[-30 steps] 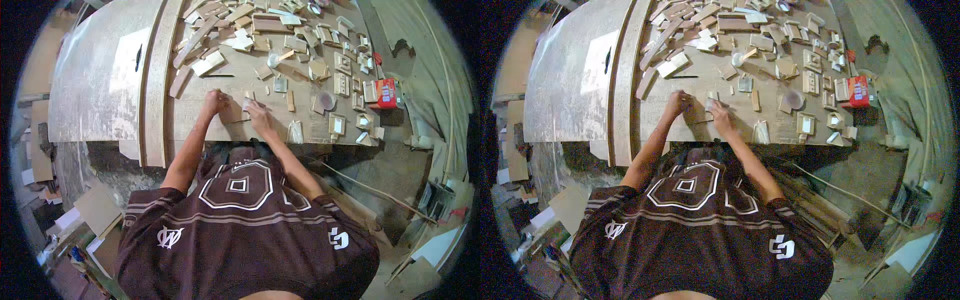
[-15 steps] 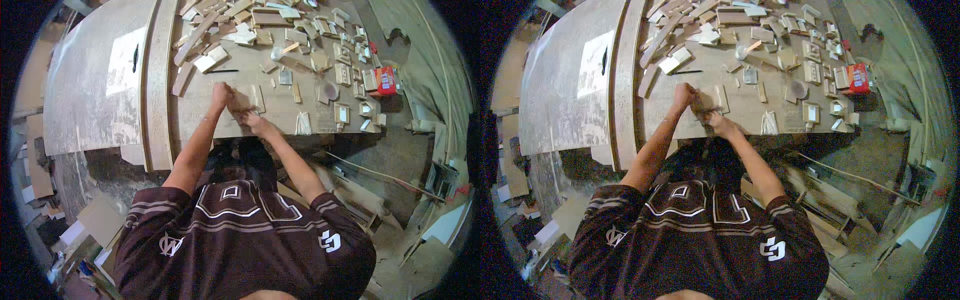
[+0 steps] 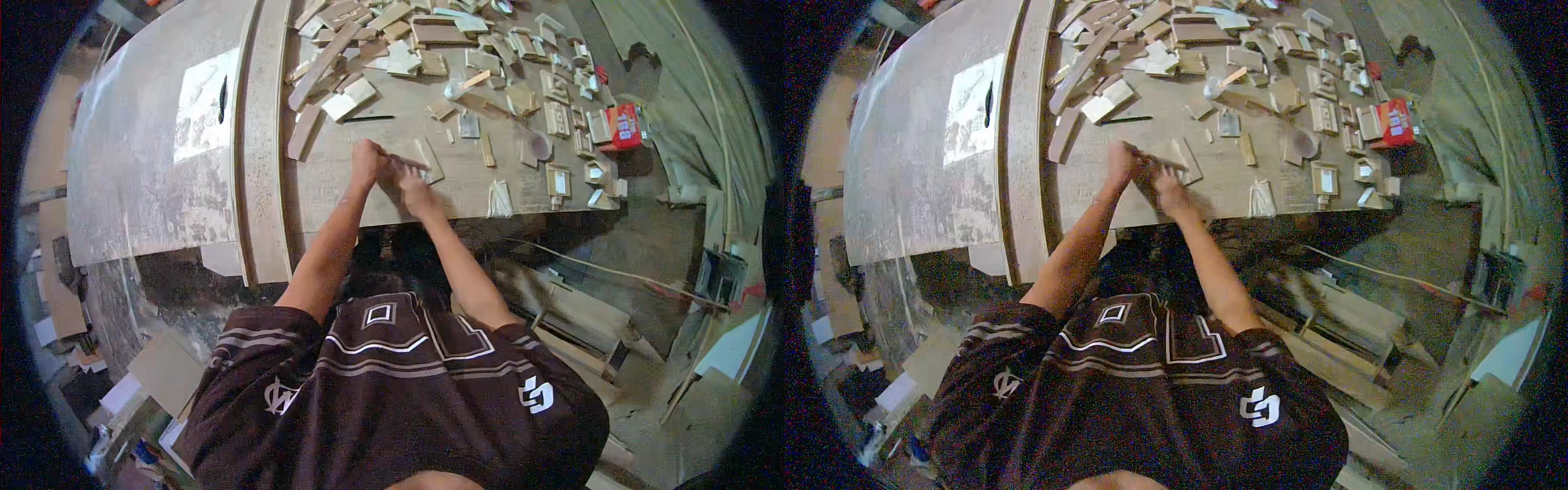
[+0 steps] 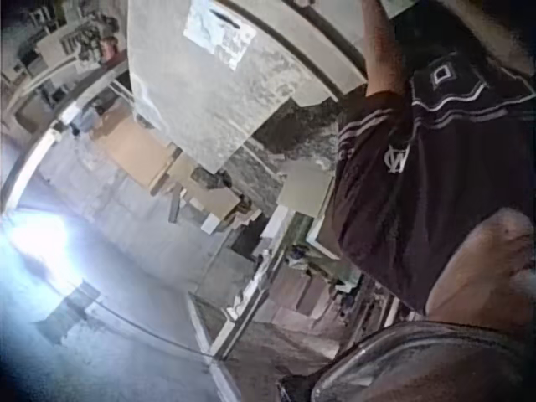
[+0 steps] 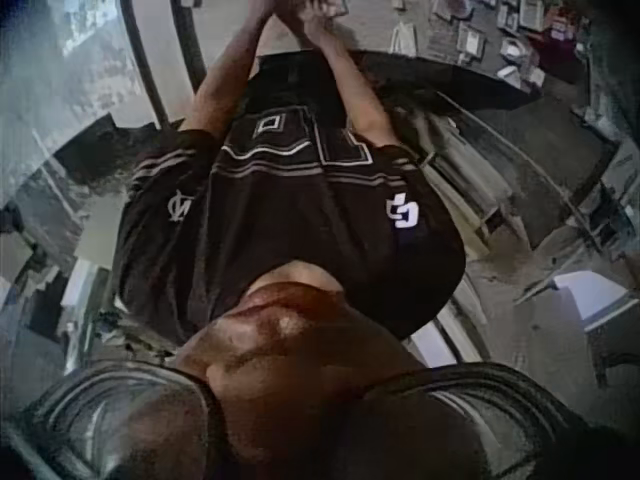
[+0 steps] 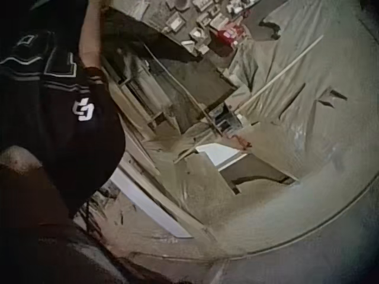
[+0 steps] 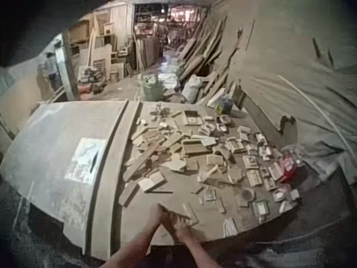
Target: Inspecting, sorting, and cleaning small wood scraps on a workbench.
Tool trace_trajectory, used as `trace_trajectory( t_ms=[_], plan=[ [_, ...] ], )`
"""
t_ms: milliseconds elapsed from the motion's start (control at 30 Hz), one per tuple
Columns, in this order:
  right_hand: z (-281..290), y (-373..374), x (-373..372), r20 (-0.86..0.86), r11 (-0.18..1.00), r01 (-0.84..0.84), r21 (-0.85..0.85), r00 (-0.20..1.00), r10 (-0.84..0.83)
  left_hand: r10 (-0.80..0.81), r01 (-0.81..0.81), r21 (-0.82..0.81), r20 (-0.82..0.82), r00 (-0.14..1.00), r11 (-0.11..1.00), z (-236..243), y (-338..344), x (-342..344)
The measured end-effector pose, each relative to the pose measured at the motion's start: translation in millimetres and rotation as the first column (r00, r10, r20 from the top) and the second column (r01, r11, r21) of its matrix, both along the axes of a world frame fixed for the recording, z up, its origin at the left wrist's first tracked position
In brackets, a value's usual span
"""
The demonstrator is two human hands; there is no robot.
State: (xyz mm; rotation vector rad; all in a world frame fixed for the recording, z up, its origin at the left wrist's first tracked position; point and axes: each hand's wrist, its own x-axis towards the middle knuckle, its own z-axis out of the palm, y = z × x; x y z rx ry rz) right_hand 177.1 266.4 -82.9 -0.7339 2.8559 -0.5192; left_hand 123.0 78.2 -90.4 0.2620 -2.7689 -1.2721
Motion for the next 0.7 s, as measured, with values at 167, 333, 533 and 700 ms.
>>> trace_trajectory(
  t_ms=[167,333,533,700],
  plan=[
    [3,97,-60,0.08,0.941,-0.014,-0.338,0.996,0.043,-0.028,0.017,0.16,0.064,0.998,0.987,40,10,11],
    [50,56,-69,0.155,0.642,0.542,-0.542,0.816,-0.557,0.11,-0.11,0.004,-0.098,0.989,0.994,15,2,70],
    [-1,10,-30,-0.08,0.926,0.033,-0.377,0.995,-0.067,0.051,-0.019,-0.317,0.094,0.994,0.948,46,0,104],
    [8,-14,-23,-0.103,0.9,-0.388,-0.197,0.921,0.375,0.211,-0.163,-0.209,0.229,0.95,0.964,37,0,98]
  ],
)
